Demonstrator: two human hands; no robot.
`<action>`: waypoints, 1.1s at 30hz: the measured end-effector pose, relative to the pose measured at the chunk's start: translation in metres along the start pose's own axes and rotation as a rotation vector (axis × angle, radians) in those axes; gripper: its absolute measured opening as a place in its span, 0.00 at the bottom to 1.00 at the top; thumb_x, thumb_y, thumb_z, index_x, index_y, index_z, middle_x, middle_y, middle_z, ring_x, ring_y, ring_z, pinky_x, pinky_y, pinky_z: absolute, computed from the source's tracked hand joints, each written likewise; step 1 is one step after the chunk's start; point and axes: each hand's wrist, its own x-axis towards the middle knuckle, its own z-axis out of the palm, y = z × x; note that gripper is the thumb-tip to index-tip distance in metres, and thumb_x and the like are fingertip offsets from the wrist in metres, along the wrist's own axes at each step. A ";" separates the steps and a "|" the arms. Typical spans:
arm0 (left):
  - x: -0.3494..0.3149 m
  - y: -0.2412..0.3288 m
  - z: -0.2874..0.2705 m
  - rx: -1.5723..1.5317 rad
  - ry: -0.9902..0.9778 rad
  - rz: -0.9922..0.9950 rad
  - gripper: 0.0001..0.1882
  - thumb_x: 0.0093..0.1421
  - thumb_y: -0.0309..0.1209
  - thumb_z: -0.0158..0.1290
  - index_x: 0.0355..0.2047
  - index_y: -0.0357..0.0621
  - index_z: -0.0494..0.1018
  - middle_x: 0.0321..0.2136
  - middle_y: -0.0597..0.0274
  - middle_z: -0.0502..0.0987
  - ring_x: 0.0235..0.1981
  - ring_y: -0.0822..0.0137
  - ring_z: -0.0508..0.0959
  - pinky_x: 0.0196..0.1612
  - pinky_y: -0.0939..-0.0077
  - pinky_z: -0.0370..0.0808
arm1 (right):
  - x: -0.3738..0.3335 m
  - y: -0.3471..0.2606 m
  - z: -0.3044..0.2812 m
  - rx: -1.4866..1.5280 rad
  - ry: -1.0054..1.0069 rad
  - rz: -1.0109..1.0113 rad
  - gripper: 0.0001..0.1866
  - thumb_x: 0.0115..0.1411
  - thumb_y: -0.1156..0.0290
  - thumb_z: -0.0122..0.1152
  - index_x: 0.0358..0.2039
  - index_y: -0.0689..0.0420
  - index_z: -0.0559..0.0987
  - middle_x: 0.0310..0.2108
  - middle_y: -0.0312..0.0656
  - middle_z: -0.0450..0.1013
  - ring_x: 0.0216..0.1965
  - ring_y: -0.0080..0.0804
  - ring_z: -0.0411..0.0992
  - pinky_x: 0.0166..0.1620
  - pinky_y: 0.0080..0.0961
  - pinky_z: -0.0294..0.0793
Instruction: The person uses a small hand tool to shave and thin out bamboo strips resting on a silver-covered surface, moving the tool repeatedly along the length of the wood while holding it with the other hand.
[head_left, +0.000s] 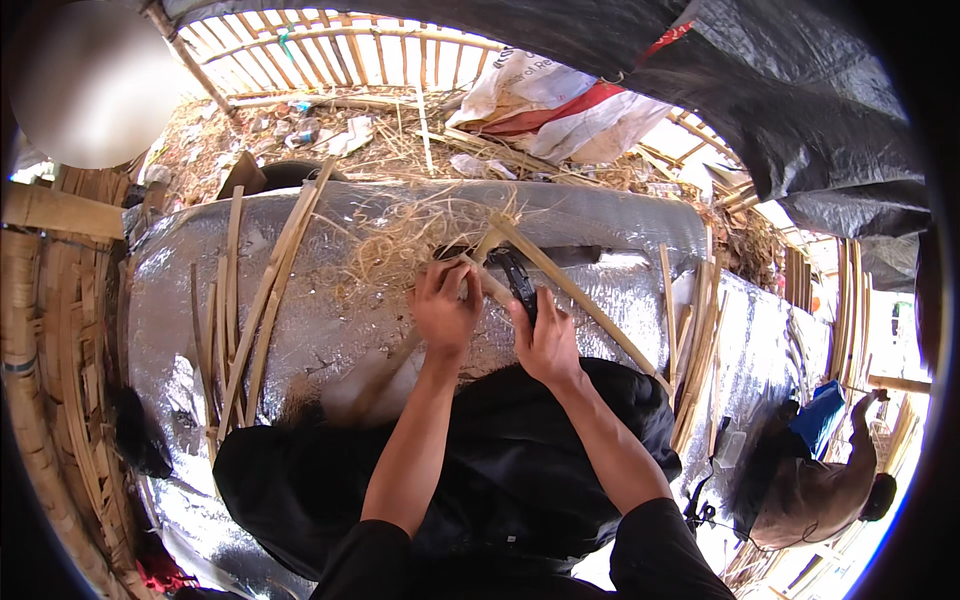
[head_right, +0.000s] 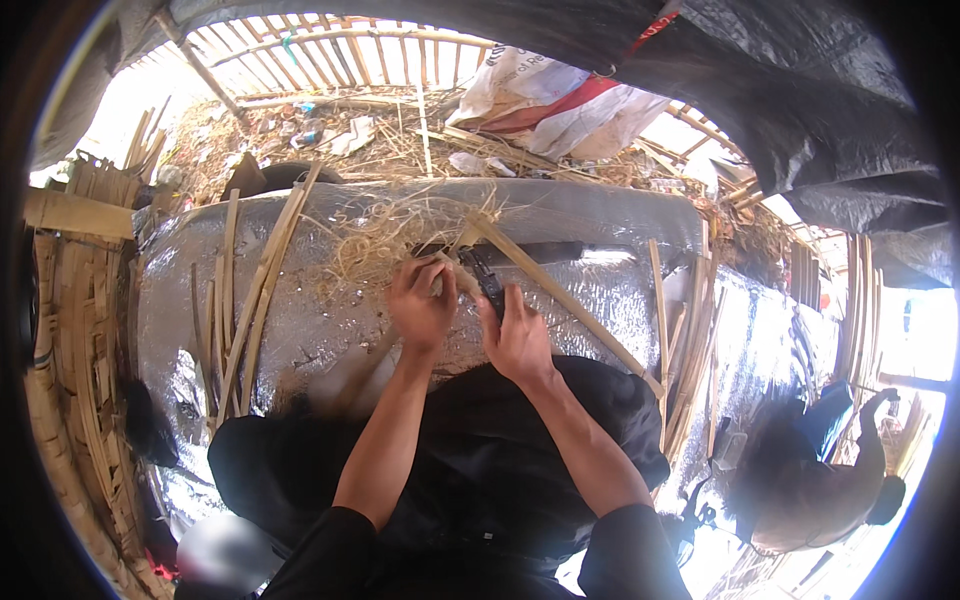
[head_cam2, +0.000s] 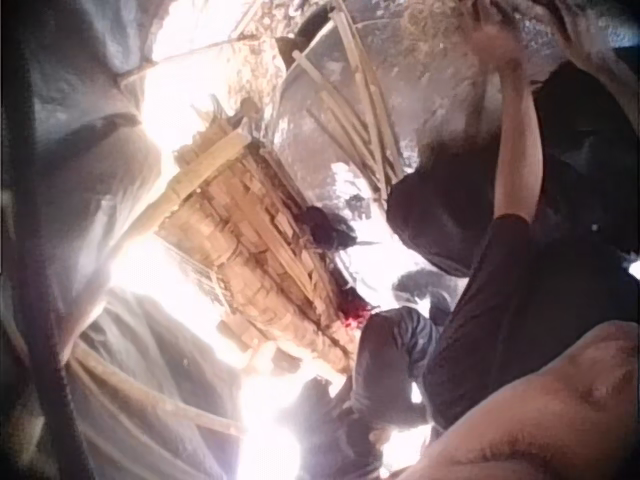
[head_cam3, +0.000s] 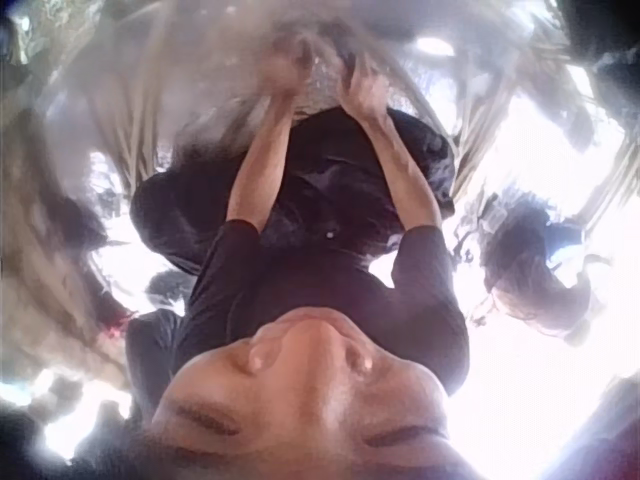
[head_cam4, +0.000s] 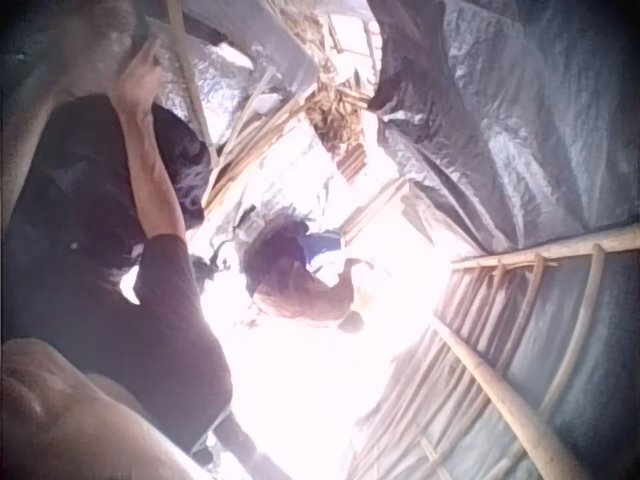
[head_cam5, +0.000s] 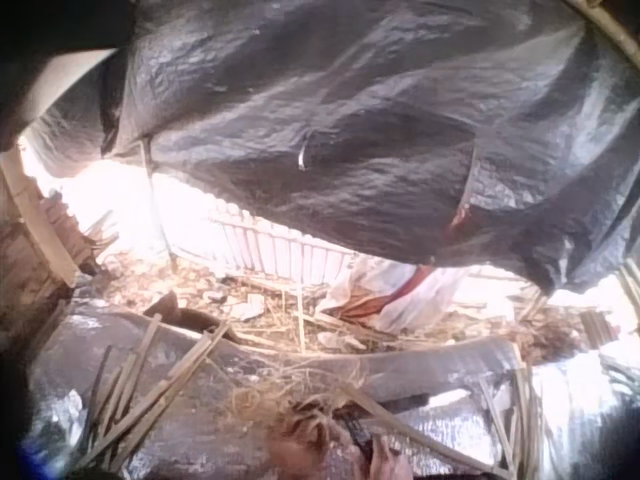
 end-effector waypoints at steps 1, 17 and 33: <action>0.002 0.003 -0.001 0.006 0.007 0.004 0.05 0.57 0.28 0.67 0.33 0.51 0.82 0.38 0.67 0.83 0.37 0.58 0.83 0.39 0.61 0.77 | -0.001 0.001 0.001 0.005 -0.019 0.013 0.16 0.71 0.67 0.63 0.48 0.66 0.71 0.23 0.59 0.76 0.24 0.65 0.78 0.24 0.51 0.76; -0.003 -0.005 0.002 0.025 -0.023 -0.022 0.06 0.55 0.28 0.67 0.33 0.52 0.82 0.38 0.73 0.82 0.38 0.61 0.83 0.38 0.63 0.75 | 0.005 -0.024 0.000 -0.056 -0.182 0.101 0.16 0.73 0.63 0.61 0.47 0.64 0.71 0.20 0.57 0.76 0.23 0.65 0.78 0.24 0.53 0.78; -0.003 -0.004 -0.002 0.056 -0.006 -0.016 0.06 0.56 0.28 0.68 0.33 0.52 0.83 0.36 0.71 0.83 0.35 0.61 0.82 0.37 0.64 0.76 | 0.022 -0.035 -0.016 0.058 -0.031 0.043 0.15 0.72 0.68 0.62 0.46 0.67 0.70 0.22 0.61 0.76 0.25 0.66 0.79 0.22 0.51 0.76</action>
